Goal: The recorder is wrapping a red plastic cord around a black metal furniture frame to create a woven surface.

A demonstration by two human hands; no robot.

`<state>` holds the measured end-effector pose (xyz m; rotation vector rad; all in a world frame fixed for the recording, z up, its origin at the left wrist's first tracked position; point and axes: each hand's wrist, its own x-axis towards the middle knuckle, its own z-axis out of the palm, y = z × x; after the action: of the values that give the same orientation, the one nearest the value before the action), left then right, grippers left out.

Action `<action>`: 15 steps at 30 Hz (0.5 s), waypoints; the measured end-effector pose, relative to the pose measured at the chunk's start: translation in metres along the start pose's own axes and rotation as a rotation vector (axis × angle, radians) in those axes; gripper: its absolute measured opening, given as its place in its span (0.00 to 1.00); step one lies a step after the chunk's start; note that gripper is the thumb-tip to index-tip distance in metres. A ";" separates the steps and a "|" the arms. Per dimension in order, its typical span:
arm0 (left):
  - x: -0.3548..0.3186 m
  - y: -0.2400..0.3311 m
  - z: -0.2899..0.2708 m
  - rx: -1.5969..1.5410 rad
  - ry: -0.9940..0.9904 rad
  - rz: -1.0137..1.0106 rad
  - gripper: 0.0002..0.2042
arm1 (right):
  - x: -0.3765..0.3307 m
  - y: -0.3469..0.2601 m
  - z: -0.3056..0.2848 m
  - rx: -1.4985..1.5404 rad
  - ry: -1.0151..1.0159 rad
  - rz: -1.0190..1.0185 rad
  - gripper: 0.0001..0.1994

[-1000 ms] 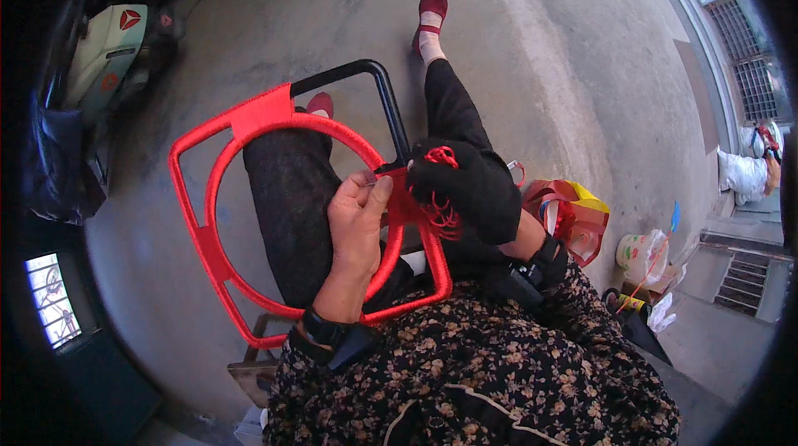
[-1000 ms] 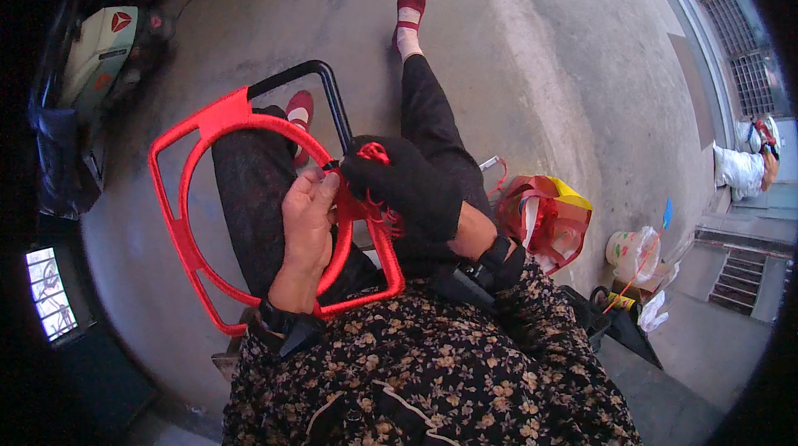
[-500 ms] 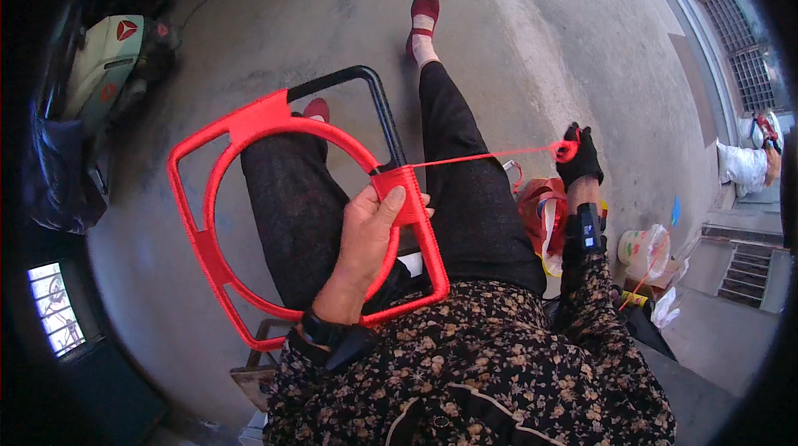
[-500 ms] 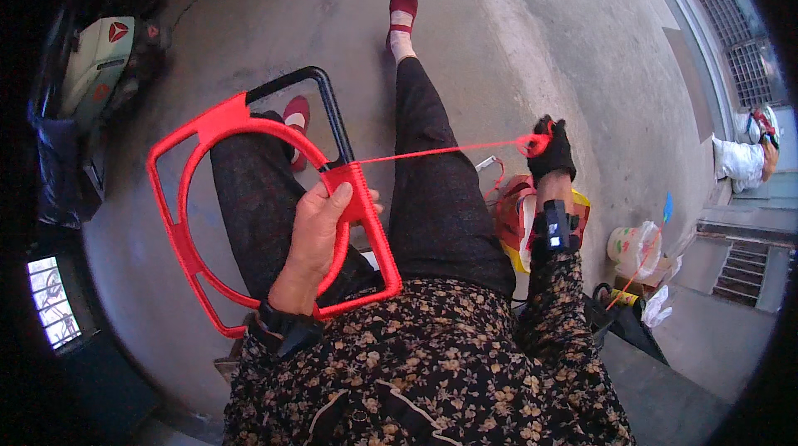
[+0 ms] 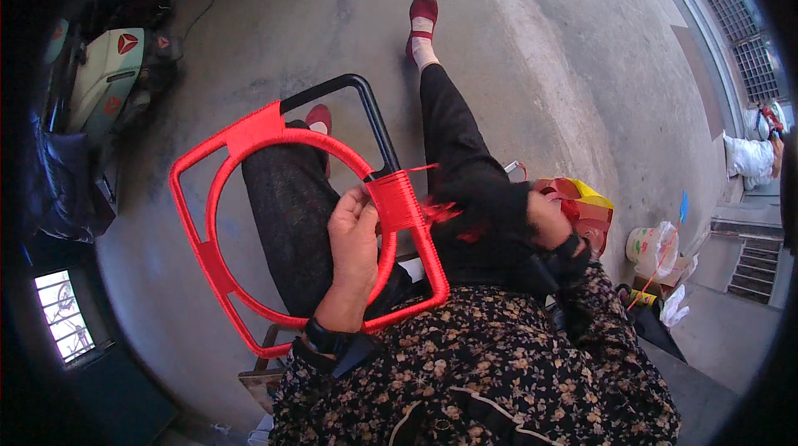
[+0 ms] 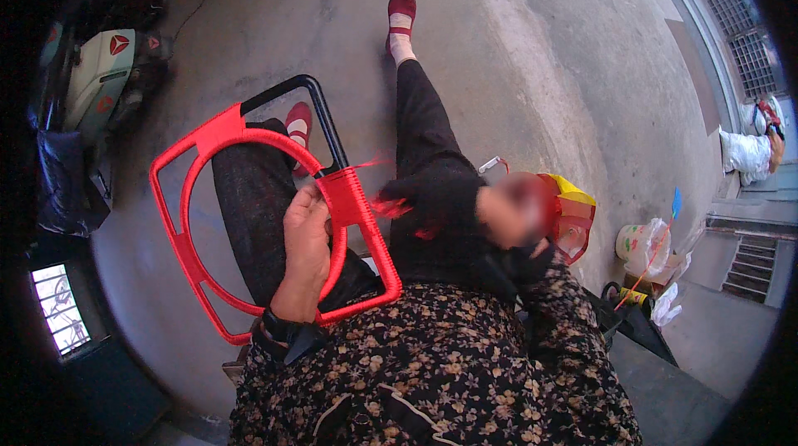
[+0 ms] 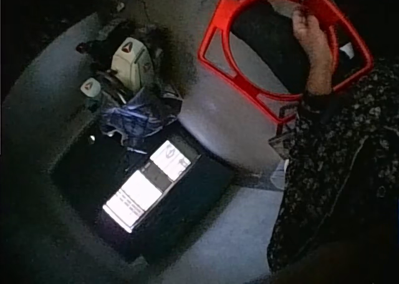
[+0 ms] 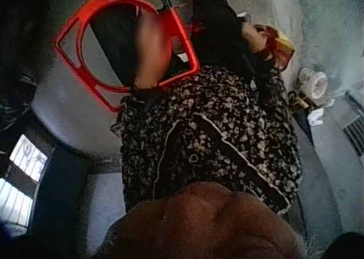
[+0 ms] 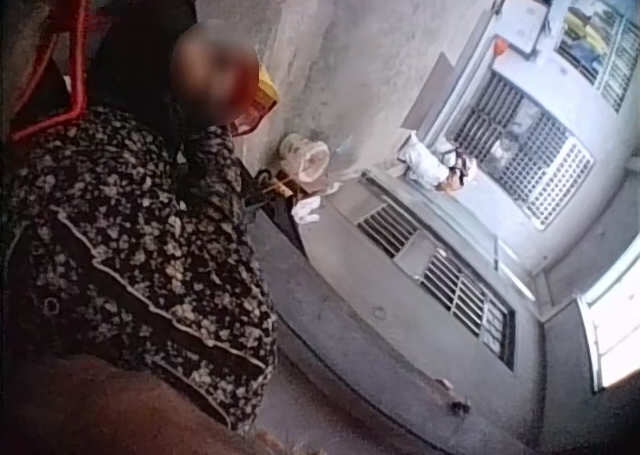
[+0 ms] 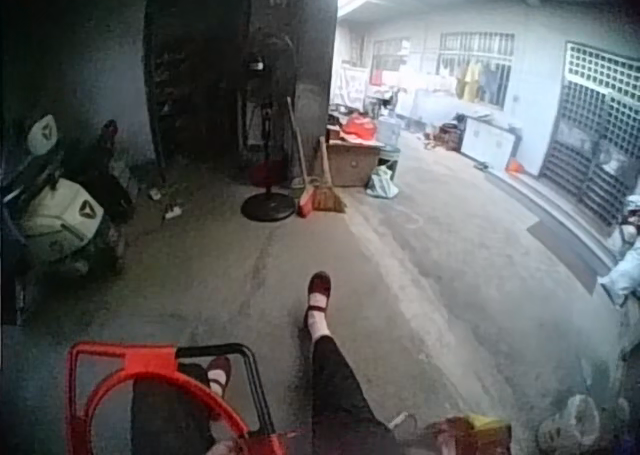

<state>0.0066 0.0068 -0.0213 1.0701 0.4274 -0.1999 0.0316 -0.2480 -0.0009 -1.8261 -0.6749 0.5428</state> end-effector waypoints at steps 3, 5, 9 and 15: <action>0.001 -0.004 -0.004 0.121 0.009 -0.011 0.07 | 0.074 0.008 0.039 -0.133 -0.028 -0.147 0.19; -0.003 0.003 -0.001 0.147 0.012 -0.056 0.06 | 0.101 0.017 0.050 -0.006 0.054 -0.117 0.20; -0.002 0.001 -0.004 0.292 0.152 0.202 0.05 | 0.101 0.017 0.034 0.432 0.158 0.188 0.23; 0.001 -0.003 -0.005 0.165 0.177 0.246 0.04 | 0.093 0.002 0.032 0.940 0.315 0.228 0.23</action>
<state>0.0055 0.0101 -0.0262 1.2975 0.4387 0.0806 0.0800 -0.1637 -0.0183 -1.0506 0.0403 0.5705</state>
